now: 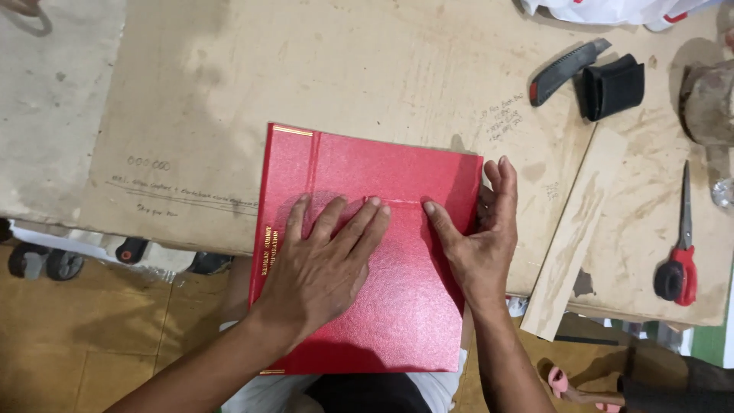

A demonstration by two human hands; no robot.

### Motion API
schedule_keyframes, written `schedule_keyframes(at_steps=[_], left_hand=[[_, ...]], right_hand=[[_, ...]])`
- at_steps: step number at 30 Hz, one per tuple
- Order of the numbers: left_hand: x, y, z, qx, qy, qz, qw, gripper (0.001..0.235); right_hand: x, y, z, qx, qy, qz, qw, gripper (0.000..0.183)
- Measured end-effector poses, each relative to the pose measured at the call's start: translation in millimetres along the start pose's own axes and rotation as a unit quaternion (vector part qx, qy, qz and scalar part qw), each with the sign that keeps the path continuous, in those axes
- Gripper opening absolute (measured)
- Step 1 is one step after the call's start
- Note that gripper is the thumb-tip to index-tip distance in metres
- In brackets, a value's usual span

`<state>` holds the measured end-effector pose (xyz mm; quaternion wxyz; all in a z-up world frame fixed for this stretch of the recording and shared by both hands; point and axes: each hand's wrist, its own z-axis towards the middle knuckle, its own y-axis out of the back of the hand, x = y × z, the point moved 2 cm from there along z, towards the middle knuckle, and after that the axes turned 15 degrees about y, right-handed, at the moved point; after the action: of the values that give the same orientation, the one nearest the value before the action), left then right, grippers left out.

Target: Using a utility knife to cut a label and then applying it precisely to the front of a red folder.

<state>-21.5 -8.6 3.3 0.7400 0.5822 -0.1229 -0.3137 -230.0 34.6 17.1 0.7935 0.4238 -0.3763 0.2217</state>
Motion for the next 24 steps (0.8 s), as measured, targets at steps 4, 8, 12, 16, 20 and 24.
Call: schedule_keyframes(at_steps=[4,8,12,16,20,24], left_hand=[[-0.1,-2.0,-0.6,0.004,0.003,0.0,1.0,0.065],[0.7,-3.0,-0.1,0.011,0.0,-0.016,1.0,0.067],[0.7,-5.8,-2.7,0.005,0.003,-0.01,1.0,0.067],[0.2,-5.2,-2.1,-0.002,0.0,-0.007,1.0,0.067],[-0.7,-5.3,-1.4,-0.006,0.0,-0.012,1.0,0.069],[-8.3,-6.3,-2.5,0.038,0.032,-0.029,0.998,0.069]], right_hand=[[0.8,0.2,-0.5,0.006,0.004,0.003,1.0,0.095],[2.2,-0.1,0.1,0.001,0.002,0.003,1.0,0.095],[2.3,-0.8,0.9,-0.003,-0.013,0.006,1.0,0.095],[2.0,-0.6,1.5,-0.001,-0.011,0.016,1.0,0.094],[0.9,-0.9,1.8,0.0,-0.007,0.014,1.0,0.094],[-0.3,-1.4,1.1,-0.002,-0.012,0.021,1.0,0.094]])
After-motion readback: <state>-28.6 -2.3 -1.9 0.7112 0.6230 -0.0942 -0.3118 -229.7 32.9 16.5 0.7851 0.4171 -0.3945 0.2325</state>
